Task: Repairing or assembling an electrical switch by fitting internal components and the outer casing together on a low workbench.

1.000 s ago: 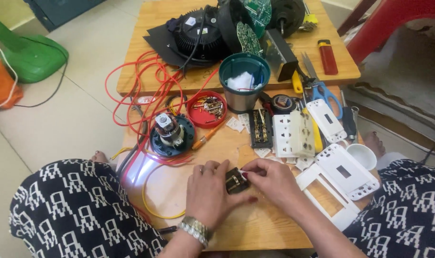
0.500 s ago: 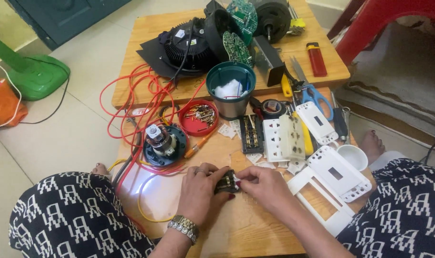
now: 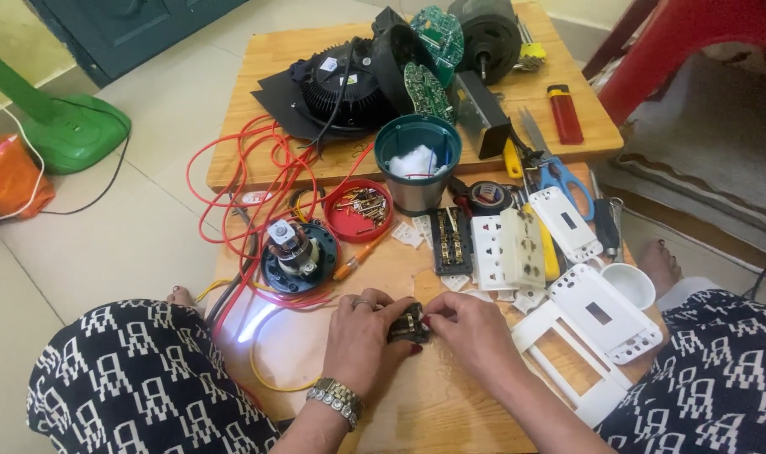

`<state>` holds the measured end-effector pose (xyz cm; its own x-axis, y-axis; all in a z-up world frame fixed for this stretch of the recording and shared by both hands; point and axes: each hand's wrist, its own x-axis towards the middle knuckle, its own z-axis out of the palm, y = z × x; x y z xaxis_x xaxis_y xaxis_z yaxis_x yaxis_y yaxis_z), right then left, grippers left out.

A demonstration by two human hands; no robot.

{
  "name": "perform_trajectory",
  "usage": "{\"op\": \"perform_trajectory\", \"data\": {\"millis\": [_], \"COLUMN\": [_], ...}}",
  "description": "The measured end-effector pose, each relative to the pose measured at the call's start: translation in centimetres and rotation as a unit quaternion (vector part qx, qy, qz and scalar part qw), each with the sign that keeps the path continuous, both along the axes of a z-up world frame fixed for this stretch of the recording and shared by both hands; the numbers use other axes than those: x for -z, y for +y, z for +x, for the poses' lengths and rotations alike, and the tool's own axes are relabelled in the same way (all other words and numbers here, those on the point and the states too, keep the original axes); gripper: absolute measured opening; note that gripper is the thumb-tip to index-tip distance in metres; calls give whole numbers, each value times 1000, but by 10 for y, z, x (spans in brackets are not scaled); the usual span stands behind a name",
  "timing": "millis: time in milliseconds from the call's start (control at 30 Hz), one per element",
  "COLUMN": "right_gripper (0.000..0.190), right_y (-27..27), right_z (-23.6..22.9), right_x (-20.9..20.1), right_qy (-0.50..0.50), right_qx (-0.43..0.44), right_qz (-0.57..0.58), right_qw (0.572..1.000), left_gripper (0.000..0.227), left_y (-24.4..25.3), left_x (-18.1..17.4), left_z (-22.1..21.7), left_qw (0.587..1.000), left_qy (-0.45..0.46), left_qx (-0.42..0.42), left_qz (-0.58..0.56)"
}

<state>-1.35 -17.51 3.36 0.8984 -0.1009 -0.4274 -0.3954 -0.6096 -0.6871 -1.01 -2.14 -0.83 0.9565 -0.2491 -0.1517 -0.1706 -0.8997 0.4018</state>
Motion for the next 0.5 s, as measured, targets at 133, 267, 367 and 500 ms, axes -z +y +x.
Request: {"op": "perform_trajectory", "data": {"millis": [133,267,367,500], "right_gripper": [13,15,16,11], "right_y": [1,1,2,-3], "right_z": [-1,3,5,6], "right_x": [-2,-3,9,41], "right_qy": [18,37,8,-115], "right_qx": [-11,-57,-66,-97], "right_qz": [-13,-49,-67,-105], "right_qw": [1000,997,996,983], "left_gripper": [54,52,49,49], "left_y": [1,1,0,0], "left_x": [3,8,5,9], "left_z": [-3,-1,-2,1], "left_qw": [1000,999,999,999], "left_qy": [-27,-43,-37,-40], "left_qx": [3,3,-6,-4], "left_qz": [-14,-6,-4,13]}}
